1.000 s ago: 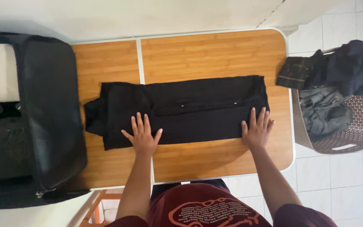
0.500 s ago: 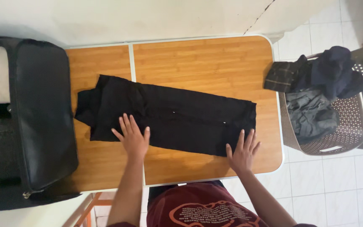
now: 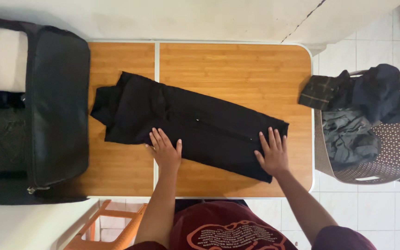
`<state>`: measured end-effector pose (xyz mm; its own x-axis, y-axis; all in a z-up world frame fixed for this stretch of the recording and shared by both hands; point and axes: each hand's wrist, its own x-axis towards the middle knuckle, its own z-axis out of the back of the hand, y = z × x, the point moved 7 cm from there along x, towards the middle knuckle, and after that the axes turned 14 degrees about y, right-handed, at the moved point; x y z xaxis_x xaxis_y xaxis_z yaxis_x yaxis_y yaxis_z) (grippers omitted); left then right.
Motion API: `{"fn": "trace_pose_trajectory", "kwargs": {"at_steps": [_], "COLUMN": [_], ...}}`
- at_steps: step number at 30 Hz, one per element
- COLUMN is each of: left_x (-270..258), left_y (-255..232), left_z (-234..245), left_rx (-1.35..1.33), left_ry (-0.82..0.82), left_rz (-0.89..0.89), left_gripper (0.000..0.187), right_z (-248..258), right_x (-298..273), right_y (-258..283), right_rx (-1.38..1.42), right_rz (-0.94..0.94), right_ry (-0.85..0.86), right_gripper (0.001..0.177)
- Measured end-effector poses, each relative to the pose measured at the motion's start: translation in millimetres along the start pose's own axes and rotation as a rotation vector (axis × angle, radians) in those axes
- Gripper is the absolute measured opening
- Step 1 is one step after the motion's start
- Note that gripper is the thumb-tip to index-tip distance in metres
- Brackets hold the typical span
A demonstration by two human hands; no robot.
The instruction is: The person folds a black long-sleeved shirt on a wooden table, smoothing the fabric by hand before placing the folded garment into a black suitcase.
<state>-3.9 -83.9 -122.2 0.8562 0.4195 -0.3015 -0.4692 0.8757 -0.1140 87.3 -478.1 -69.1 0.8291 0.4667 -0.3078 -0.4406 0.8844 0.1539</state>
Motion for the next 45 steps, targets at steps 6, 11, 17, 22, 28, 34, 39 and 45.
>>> {"fn": "trace_pose_trajectory", "kwargs": {"at_steps": [6,11,17,22,28,34,39,45], "left_x": [-17.1,-92.5,-201.1,-256.0,-292.2,-316.4,-308.6,-296.0], "left_y": [-9.5,-77.2,-153.7,-169.6,-173.4,-180.0,-166.5,-207.6], "left_z": [16.9,6.8,-25.8,-43.7,-40.5,-78.6,-151.7,-186.6], "left_rx": [-0.077,-0.234,-0.23,-0.223,-0.255,-0.693,-1.241,-1.788], "left_ry": [-0.017,0.026,0.107,0.132,0.032,-0.072,-0.037,0.452], "left_rz": [-0.002,-0.234,-0.479,-0.494,-0.369,-0.328,0.36,0.536], "left_gripper": [0.09,0.086,0.084,0.08,0.078,0.026,0.046,0.04], "right_z": [-28.5,-45.1,-56.2,-68.0,-74.5,-48.7,-9.7,-10.8], "right_x": [-36.2,-56.4,-76.3,-89.1,-101.3,-97.7,-79.6,-41.3], "right_y": [18.5,24.4,27.9,30.9,34.9,22.2,-25.6,-79.4], "right_rx": [0.0,-0.011,-0.004,0.0,-0.059,-0.059,0.143,0.111], "right_rz": [-0.08,-0.1,-0.078,-0.074,-0.088,-0.054,-0.057,-0.106], "right_ry": [-0.002,-0.009,-0.059,-0.071,-0.006,0.159,-0.019,0.076], "right_gripper": [0.074,0.074,0.075,0.077,0.081,0.077,0.049,0.04]}}
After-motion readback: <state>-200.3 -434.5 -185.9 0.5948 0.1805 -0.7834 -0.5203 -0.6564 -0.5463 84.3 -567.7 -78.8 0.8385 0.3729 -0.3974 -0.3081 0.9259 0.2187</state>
